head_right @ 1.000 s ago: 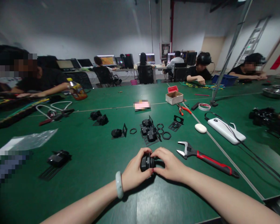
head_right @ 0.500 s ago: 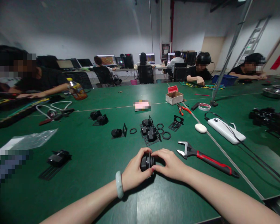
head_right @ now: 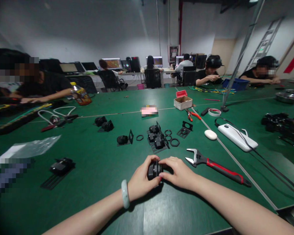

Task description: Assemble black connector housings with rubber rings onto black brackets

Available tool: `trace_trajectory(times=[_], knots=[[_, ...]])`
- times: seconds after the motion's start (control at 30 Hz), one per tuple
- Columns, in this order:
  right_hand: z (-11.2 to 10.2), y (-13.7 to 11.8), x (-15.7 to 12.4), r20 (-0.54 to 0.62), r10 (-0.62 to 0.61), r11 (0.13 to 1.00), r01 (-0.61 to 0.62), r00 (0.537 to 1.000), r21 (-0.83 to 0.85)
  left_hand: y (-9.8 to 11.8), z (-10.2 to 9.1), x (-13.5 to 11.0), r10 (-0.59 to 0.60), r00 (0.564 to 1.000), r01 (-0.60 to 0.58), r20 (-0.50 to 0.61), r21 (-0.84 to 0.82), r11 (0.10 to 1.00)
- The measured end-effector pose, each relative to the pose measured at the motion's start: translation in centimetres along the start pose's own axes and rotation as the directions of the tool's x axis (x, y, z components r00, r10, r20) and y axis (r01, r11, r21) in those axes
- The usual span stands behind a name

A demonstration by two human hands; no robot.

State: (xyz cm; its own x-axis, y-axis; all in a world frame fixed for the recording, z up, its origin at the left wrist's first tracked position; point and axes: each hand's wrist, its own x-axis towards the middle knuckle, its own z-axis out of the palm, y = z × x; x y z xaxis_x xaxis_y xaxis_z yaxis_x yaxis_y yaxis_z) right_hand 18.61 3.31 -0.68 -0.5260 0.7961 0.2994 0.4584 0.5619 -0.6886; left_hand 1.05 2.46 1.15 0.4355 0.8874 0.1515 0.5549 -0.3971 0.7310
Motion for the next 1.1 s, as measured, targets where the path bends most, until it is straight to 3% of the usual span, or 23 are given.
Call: trace_trajectory(times=[0.53,1.1], knots=[[-0.14,-0.33,-0.07,-0.028,-0.097,0.992,0.099,0.995,0.081,0.05,-0.01,0.02,-0.016,1.000,0.016,-0.004,-0.032,0.999],[-0.23,-0.11,0.19,-0.020,-0.057,0.995,0.058,0.998,0.078,0.00,-0.07,0.04,-0.003,1.000,0.003,-0.005,-0.005,1.000]])
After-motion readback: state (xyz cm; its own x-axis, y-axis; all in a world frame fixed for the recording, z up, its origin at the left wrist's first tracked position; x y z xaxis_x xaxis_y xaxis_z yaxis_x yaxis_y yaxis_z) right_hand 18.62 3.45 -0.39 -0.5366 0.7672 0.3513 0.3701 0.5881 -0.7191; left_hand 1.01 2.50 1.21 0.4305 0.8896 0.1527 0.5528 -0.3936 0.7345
